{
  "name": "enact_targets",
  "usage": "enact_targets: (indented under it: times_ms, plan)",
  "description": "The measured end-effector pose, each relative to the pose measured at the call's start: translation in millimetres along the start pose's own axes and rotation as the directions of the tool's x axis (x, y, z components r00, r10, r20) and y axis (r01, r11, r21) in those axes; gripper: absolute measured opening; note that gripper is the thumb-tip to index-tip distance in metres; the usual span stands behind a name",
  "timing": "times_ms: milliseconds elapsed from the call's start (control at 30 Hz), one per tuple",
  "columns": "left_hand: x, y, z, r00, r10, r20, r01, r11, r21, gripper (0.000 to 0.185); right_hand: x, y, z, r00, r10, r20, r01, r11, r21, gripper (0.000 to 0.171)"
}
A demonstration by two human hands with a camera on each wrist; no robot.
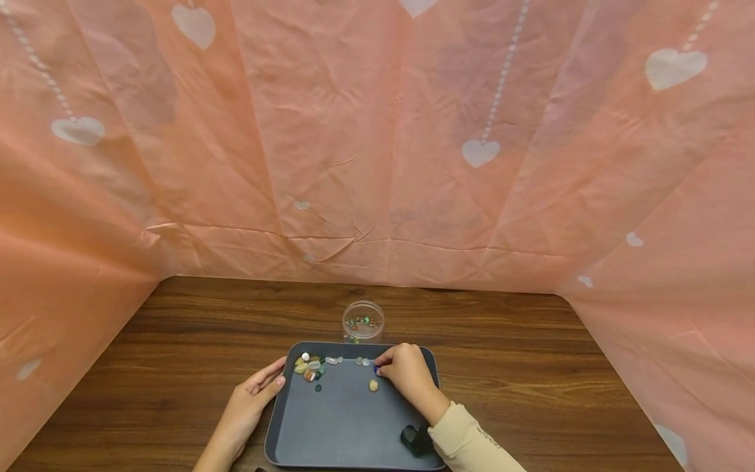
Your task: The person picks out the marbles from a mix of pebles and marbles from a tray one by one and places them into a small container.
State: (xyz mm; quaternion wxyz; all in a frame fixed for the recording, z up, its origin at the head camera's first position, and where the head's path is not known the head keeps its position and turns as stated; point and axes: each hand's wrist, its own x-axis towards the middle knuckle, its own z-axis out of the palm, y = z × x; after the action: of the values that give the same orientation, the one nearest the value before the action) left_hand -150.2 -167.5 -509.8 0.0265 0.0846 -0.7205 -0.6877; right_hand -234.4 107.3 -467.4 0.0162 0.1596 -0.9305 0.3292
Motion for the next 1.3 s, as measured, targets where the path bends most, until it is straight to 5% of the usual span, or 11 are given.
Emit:
enact_targets:
  times_ms: [133,233,433,533,833,933,1067,1200,1300]
  plan:
    - [0.6,-0.4,-0.6,1.000,-0.014,0.006,0.014,1.000,-0.007,0.050,0,0,-5,0.995,0.091,0.044,-0.095,0.989,0.116,0.008]
    - [0.7,0.2,-0.9,1.000,-0.018,0.007,0.018,1.000,-0.005,0.050,2,0,-9,0.978,0.170,0.121,-0.200,0.929,0.312,0.015]
    - [-0.2,0.7,0.5,1.000,-0.008,0.001,0.008,1.000,0.011,0.050,6,3,-17,0.924,0.237,0.300,-0.381,0.621,0.685,0.035]
    - [-0.7,1.1,0.8,1.000,-0.007,0.004,0.007,1.000,0.002,0.050,10,2,-21,0.912,0.239,0.332,-0.409,0.509,0.757,0.038]
    - [-2.1,2.5,1.0,1.000,-0.001,0.007,0.001,1.000,-0.010,0.049,29,-9,-32,0.905,0.284,0.316,-0.411,0.396,0.821,0.041]
    - [-2.3,2.4,1.1,1.000,0.001,0.007,-0.001,1.000,-0.004,0.049,36,-14,-35,0.909,0.302,0.287,-0.396,0.409,0.822,0.042]
    - [-1.5,1.5,0.8,1.000,-0.008,0.004,0.008,1.000,0.004,0.050,44,-19,-38,0.919,0.312,0.240,-0.372,0.495,0.785,0.039]
    - [-0.5,1.1,-0.1,1.000,-0.022,0.001,0.022,1.000,-0.009,0.049,50,-26,-37,0.934,0.311,0.173,-0.339,0.628,0.701,0.029]
    - [-1.0,1.3,0.2,1.000,-0.014,0.006,0.014,1.000,-0.017,0.050,55,-31,-35,0.962,0.265,0.069,-0.259,0.796,0.547,0.021]
